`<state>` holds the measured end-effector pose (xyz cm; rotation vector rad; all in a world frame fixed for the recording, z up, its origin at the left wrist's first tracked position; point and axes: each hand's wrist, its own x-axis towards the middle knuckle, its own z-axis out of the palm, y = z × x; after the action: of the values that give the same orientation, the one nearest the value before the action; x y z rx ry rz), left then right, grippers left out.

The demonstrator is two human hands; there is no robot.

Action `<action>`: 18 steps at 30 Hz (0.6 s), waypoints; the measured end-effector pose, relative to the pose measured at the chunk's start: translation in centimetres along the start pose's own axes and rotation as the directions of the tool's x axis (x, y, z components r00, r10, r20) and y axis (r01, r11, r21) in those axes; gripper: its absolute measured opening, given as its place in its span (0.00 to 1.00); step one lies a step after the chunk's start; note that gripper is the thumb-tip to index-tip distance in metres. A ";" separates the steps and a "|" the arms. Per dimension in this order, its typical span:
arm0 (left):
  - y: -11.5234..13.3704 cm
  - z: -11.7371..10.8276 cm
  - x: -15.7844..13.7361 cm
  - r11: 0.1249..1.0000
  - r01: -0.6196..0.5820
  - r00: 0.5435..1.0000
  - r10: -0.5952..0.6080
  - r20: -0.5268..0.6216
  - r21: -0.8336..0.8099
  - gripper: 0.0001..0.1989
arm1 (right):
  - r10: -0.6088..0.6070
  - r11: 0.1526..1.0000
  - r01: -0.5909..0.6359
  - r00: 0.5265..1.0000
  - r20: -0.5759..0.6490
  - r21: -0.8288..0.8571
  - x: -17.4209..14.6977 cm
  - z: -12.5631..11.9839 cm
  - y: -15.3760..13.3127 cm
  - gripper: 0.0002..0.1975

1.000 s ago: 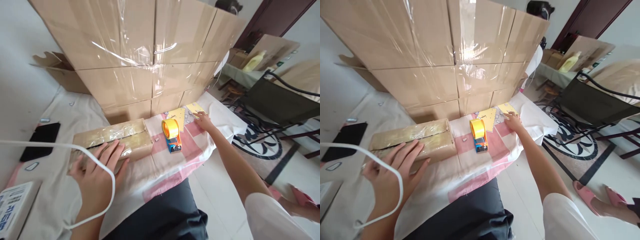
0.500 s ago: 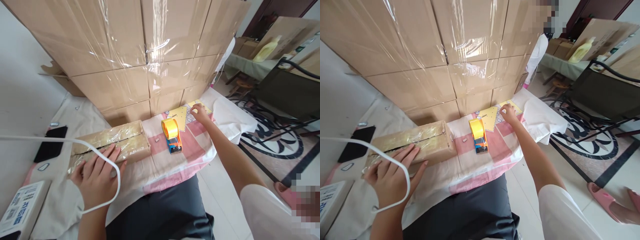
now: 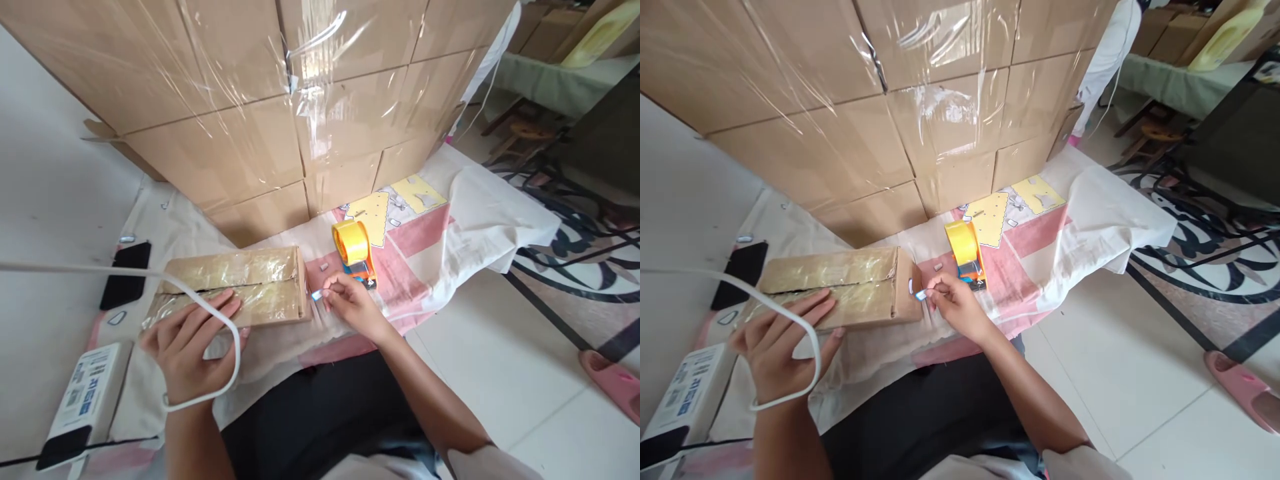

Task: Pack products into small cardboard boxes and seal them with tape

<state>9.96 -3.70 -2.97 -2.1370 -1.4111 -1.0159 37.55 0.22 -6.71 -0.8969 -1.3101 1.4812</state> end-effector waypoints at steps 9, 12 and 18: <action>-0.5 -0.3 -0.7 1.000 -0.008 1.000 0.008 0.010 -0.025 0.17 | -0.067 0.994 0.064 0.997 0.030 0.094 1.9 1.5 1.7 0.14; -0.4 -0.2 -0.6 0.999 0.013 1.000 -0.013 0.018 -0.031 0.17 | -0.031 0.998 0.035 0.997 -0.069 0.054 1.8 2.5 2.4 0.13; -0.9 -0.1 -1.8 0.992 0.069 0.997 -0.067 0.029 -0.102 0.18 | -0.169 0.950 0.090 0.954 -0.249 -0.301 -0.7 2.8 3.4 0.31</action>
<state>8.65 -4.49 -4.27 -2.1955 -1.4830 -1.1127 34.54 -1.33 -9.65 -1.1332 -1.3674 1.0375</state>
